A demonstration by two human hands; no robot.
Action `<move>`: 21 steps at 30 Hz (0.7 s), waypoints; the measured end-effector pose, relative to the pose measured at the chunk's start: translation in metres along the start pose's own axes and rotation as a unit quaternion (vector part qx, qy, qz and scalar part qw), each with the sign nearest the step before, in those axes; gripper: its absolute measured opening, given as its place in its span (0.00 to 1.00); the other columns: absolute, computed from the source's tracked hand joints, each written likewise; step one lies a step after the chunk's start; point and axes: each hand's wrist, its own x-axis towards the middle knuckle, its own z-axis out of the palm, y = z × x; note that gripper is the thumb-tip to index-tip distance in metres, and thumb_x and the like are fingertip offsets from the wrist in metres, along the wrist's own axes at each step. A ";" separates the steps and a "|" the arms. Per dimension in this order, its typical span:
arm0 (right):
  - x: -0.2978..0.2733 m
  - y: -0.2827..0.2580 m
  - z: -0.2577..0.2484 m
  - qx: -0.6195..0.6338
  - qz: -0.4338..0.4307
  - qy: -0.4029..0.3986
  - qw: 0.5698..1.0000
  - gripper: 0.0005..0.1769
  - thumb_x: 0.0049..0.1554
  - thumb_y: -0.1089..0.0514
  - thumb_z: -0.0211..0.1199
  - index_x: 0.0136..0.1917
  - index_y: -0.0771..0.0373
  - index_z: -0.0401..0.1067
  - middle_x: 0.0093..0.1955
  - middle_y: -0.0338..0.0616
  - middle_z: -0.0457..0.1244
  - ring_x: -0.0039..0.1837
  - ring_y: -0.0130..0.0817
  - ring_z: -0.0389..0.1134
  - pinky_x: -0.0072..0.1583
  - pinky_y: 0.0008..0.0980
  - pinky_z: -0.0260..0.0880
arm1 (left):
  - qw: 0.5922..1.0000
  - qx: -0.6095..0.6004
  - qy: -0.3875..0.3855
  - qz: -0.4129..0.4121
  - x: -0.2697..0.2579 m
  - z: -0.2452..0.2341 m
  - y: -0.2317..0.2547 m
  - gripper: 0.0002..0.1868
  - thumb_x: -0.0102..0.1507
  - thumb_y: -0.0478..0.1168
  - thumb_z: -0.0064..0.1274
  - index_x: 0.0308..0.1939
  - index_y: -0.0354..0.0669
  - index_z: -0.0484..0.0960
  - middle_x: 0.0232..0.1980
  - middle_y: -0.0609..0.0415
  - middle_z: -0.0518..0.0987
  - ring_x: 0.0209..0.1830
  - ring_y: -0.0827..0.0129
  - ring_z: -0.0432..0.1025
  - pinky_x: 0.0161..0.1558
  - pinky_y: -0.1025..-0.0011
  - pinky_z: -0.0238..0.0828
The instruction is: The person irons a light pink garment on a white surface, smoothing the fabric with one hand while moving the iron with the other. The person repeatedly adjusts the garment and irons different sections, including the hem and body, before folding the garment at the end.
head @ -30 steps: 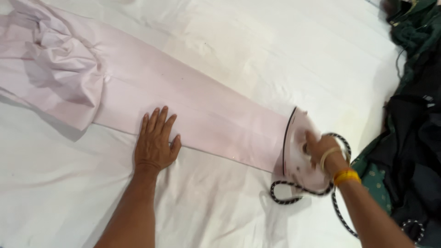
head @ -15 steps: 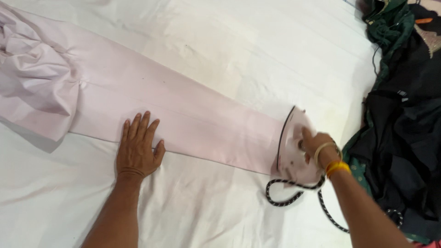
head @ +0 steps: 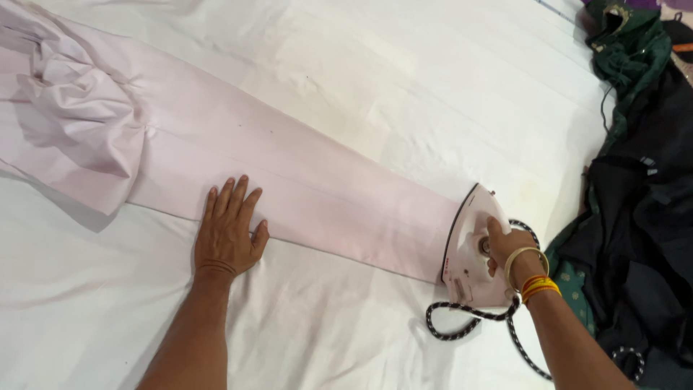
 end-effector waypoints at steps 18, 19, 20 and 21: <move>-0.030 -0.013 -0.009 0.153 -0.049 -0.012 0.987 0.43 0.64 0.30 0.51 0.53 0.80 0.72 0.27 0.50 0.61 0.26 0.38 0.62 0.35 0.45 0.69 | 0.998 -0.053 0.039 0.015 -0.005 -0.001 -0.001 0.31 0.63 0.48 0.46 0.68 0.39 0.71 0.77 0.40 0.62 0.78 0.48 0.53 0.77 0.50 0.42; -0.044 -0.028 -0.015 0.099 -0.064 -0.017 0.993 0.42 0.63 0.30 0.51 0.54 0.78 0.74 0.28 0.51 0.62 0.26 0.38 0.62 0.35 0.44 0.69 | 0.998 -0.054 0.042 0.016 -0.001 -0.001 -0.002 0.31 0.63 0.48 0.45 0.68 0.39 0.71 0.77 0.40 0.62 0.78 0.48 0.53 0.77 0.50 0.42; -0.063 -0.039 -0.015 0.039 -0.074 -0.026 0.996 0.42 0.62 0.30 0.51 0.55 0.75 0.76 0.28 0.52 0.63 0.27 0.39 0.63 0.36 0.43 0.68 | 0.998 -0.054 0.039 0.012 -0.002 0.001 -0.002 0.30 0.63 0.48 0.45 0.68 0.39 0.70 0.77 0.40 0.62 0.78 0.49 0.53 0.77 0.50 0.42; -0.080 -0.052 -0.012 -0.020 -0.084 -0.035 0.996 0.42 0.61 0.29 0.51 0.55 0.73 0.77 0.28 0.53 0.63 0.27 0.39 0.63 0.37 0.43 0.67 | 0.998 -0.054 0.036 0.008 0.000 0.004 -0.002 0.29 0.64 0.47 0.44 0.68 0.39 0.70 0.77 0.41 0.62 0.79 0.49 0.52 0.78 0.51 0.42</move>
